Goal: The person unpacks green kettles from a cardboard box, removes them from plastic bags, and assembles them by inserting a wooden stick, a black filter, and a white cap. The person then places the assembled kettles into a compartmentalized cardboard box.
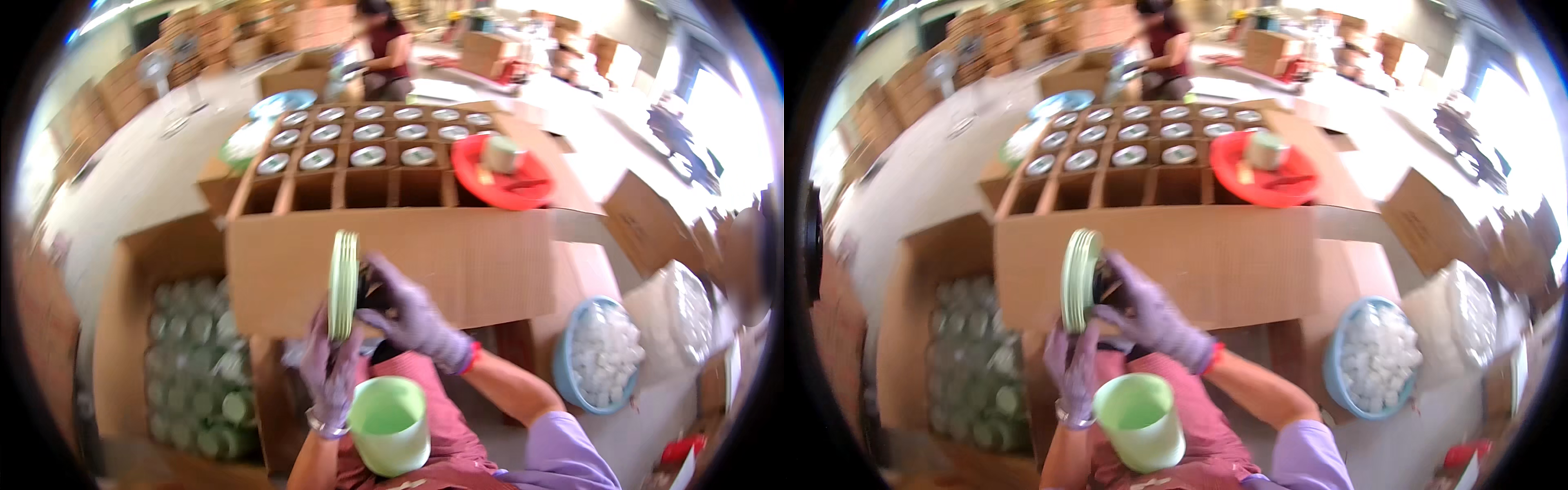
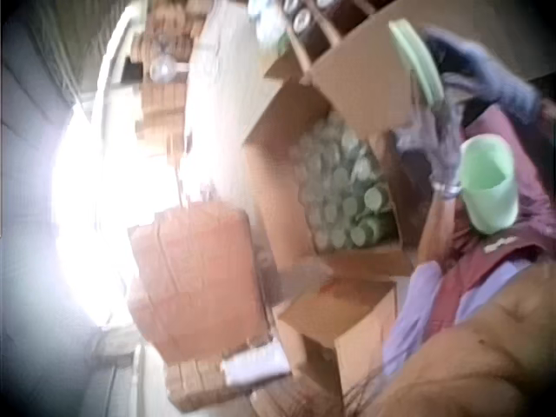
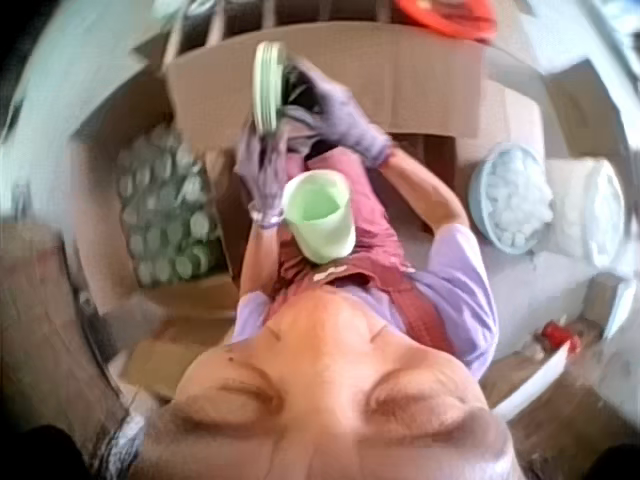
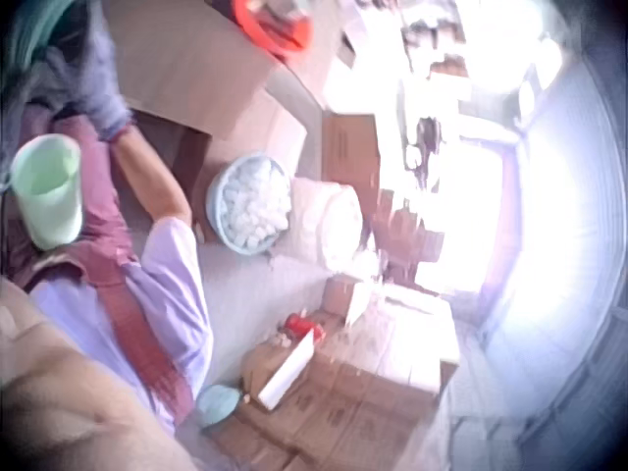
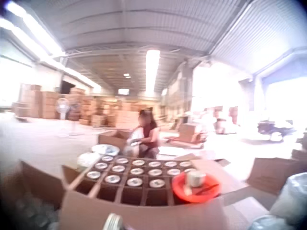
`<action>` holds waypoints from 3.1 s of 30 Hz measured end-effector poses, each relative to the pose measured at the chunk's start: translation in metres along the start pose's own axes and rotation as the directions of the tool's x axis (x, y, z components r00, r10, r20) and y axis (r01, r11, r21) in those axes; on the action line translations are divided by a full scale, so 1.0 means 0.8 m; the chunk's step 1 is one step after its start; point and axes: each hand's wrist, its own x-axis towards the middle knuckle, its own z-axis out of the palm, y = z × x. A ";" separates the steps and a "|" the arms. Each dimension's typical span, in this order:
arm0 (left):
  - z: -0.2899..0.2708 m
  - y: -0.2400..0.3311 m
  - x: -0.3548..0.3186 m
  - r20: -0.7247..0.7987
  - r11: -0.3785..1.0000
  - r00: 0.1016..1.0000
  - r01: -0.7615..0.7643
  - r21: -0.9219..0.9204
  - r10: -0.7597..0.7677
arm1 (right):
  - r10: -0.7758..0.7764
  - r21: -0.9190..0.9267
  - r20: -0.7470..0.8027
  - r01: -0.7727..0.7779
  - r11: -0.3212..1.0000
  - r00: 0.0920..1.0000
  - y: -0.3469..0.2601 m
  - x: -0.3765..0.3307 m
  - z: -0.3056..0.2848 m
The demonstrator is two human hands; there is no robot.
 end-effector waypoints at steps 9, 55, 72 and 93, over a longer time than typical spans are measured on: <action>-0.020 -0.036 -0.024 -0.140 0.945 0.943 0.275 -0.177 -0.301 | -0.362 -0.523 0.157 0.388 0.759 0.919 0.007 -0.002 -0.034; -0.042 -0.031 -0.080 0.706 0.967 0.682 0.255 0.012 -0.189 | 0.214 -0.929 -0.145 -0.207 0.305 0.966 0.060 0.182 -0.139; -0.032 -0.202 -0.134 0.675 0.670 0.600 0.713 -0.207 -0.430 | -0.248 -0.818 -0.439 -0.270 0.508 0.863 0.034 0.132 -0.379; 0.006 -0.020 -0.069 0.545 0.994 0.839 -0.069 0.089 0.009 | 0.021 -0.231 -0.961 -0.838 0.495 0.277 -0.018 -0.068 -0.793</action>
